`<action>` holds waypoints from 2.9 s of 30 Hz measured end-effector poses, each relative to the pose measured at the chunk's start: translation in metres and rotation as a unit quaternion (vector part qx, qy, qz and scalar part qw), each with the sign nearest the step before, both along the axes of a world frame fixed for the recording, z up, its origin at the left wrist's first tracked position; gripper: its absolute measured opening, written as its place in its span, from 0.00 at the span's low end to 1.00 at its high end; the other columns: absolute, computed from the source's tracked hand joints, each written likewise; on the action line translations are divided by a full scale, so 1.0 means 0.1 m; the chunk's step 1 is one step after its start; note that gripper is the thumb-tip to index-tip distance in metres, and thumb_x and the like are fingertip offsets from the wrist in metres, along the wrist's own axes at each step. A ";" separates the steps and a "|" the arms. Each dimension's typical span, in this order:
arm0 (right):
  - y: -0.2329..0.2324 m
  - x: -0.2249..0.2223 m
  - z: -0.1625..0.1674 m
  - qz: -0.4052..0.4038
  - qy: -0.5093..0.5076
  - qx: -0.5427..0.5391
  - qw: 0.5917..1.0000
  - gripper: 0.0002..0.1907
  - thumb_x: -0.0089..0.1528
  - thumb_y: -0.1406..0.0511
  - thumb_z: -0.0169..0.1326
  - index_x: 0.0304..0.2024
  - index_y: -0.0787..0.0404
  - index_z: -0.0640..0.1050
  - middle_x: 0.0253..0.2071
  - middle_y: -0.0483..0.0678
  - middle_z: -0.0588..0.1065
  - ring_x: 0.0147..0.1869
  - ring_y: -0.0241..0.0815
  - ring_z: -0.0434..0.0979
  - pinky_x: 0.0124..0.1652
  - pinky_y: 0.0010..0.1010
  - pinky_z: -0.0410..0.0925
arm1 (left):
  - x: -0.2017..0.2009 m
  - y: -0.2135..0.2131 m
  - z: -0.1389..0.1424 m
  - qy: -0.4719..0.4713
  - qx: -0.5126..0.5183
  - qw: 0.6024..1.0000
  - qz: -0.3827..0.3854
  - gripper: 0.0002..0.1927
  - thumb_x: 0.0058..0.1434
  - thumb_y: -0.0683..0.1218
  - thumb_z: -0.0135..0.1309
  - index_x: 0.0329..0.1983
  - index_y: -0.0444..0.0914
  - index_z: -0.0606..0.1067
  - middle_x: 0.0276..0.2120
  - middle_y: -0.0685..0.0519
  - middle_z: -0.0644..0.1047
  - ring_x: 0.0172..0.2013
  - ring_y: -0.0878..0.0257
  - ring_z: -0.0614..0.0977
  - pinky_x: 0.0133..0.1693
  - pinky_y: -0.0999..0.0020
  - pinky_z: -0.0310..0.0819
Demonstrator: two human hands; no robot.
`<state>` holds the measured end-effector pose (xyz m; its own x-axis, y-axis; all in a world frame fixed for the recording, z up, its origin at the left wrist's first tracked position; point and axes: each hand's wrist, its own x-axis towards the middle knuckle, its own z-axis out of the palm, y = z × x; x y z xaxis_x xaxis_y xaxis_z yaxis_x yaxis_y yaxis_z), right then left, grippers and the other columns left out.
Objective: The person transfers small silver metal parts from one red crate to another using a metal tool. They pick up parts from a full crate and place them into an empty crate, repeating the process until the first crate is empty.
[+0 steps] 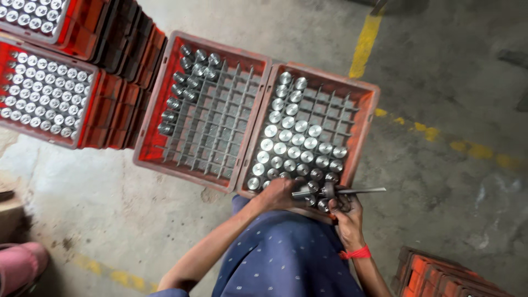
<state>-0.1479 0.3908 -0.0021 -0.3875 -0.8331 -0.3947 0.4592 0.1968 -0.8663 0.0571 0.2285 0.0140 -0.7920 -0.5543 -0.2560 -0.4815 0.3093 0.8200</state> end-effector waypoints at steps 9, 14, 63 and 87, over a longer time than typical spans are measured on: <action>0.06 -0.14 -0.06 -0.109 -0.010 -0.013 0.994 0.17 0.63 0.75 0.56 0.55 0.66 0.72 0.38 0.46 0.76 0.38 0.34 0.72 0.36 0.27 0.65 | -0.95 -0.88 -0.60 0.091 -0.294 0.951 0.011 0.27 0.61 0.46 0.54 0.65 0.42 0.66 0.51 0.41 0.77 0.39 0.44 0.84 0.30 0.57 0.80; 0.13 0.02 -0.27 -0.119 -0.036 0.011 0.992 0.17 0.64 0.75 0.55 0.55 0.64 0.71 0.41 0.45 0.76 0.40 0.35 0.73 0.38 0.29 0.66 | -0.81 -0.85 -0.56 0.143 -0.329 0.933 0.026 0.25 0.58 0.37 0.50 0.60 0.44 0.72 0.48 0.45 0.79 0.41 0.49 0.84 0.36 0.62 0.80; -0.35 0.49 0.77 0.162 0.230 -0.111 0.953 0.24 0.60 0.63 0.66 0.54 0.65 0.72 0.61 0.52 0.74 0.66 0.43 0.72 0.62 0.31 0.66 | 0.15 0.18 0.56 -0.029 0.070 0.995 0.064 0.28 0.47 0.55 0.67 0.52 0.42 0.80 0.37 0.44 0.83 0.39 0.45 0.84 0.42 0.52 0.78; 0.25 0.00 -0.18 -0.115 -0.002 -0.017 0.993 0.21 0.64 0.73 0.55 0.59 0.66 0.69 0.53 0.49 0.75 0.52 0.38 0.74 0.52 0.29 0.68 | -0.85 -0.79 -0.49 0.206 -0.196 0.951 0.122 0.20 0.68 0.40 0.49 0.63 0.46 0.71 0.51 0.39 0.79 0.42 0.44 0.84 0.40 0.55 0.82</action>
